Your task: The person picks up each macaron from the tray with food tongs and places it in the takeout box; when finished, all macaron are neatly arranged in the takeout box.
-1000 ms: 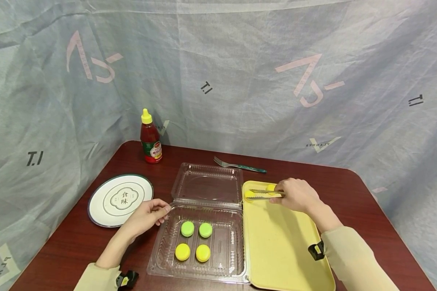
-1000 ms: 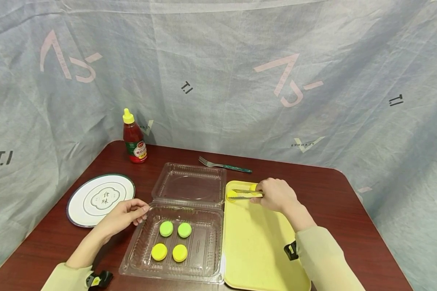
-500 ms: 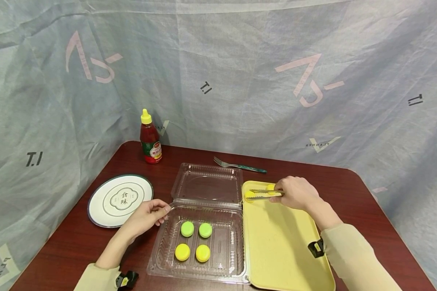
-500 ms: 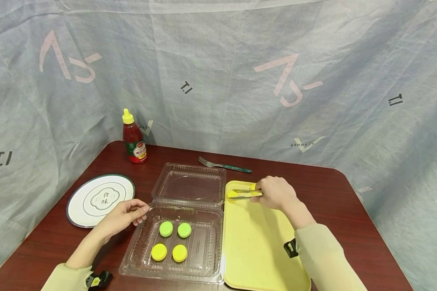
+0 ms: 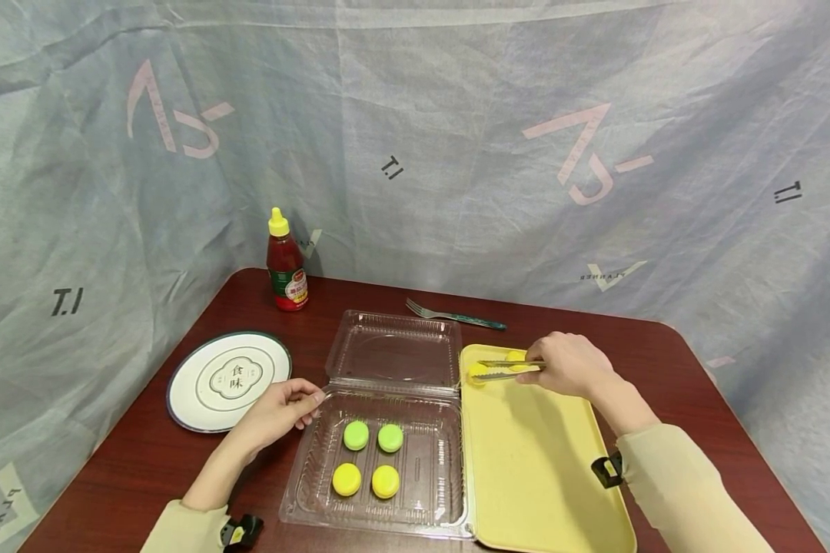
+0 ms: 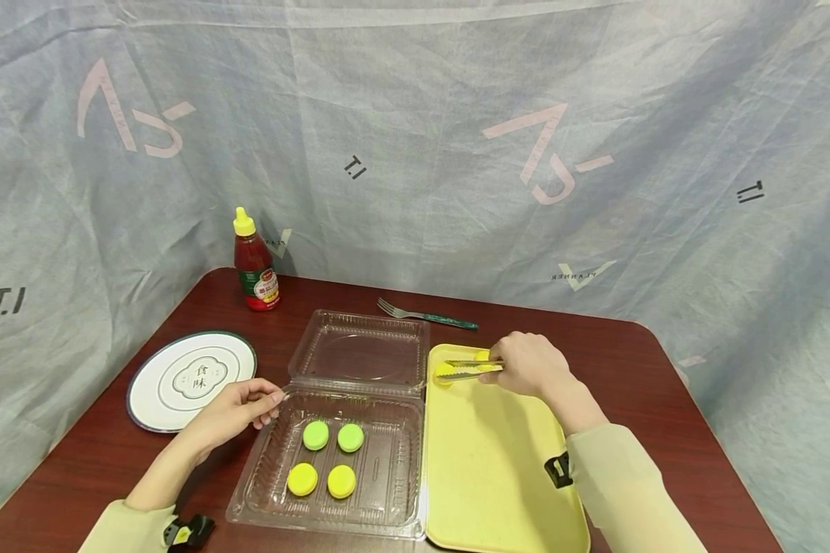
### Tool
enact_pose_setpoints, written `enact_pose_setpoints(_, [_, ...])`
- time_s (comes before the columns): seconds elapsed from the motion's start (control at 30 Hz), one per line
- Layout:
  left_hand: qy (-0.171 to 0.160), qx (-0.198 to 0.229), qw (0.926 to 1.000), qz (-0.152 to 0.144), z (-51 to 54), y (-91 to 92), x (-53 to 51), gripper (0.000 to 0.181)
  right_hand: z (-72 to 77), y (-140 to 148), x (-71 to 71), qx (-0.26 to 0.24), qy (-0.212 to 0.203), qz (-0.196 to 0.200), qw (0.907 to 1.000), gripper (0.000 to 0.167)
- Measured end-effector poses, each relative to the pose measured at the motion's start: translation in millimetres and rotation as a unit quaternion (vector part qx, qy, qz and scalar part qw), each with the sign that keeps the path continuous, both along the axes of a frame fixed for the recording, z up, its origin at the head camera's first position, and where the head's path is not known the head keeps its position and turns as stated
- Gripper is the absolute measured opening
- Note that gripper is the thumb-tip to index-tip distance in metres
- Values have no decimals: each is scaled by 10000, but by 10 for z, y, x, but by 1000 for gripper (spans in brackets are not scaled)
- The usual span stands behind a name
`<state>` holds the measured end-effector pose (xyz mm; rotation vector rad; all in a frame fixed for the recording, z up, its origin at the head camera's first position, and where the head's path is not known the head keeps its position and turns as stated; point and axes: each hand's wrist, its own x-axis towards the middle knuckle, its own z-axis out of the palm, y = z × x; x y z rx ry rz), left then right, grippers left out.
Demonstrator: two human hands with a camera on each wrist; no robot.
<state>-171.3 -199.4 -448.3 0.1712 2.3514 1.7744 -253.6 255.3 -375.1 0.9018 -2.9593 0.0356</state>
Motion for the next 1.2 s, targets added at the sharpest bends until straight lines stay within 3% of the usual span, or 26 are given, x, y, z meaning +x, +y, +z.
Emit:
enact_pose_setpoints(0.17, [-16, 24, 10000, 5, -6, -2, -1, 18, 101, 48, 33, -76, -127, -30, 9999, 20])
enact_pose_setpoints(0.27, [-26, 31, 10000, 9, -11, -3, -3, 18, 181, 72, 68, -167, -165, -62, 9997, 15])
enact_pose_setpoints(0.53, [-22, 1, 10000, 8, 4, -3, 8, 19, 343, 63, 140, -170, -64, -139, 9997, 20])
enact_pose_setpoints(0.9, [-39, -1, 10000, -30, 19, -11, 27, 20, 557, -111, 328, -196, 425, 246, 9986, 22])
enact_pose_setpoints(1.2, [-47, -2, 10000, -29, 24, -7, 28, 20, 578, -308, 456, -208, 569, 650, 9960, 24])
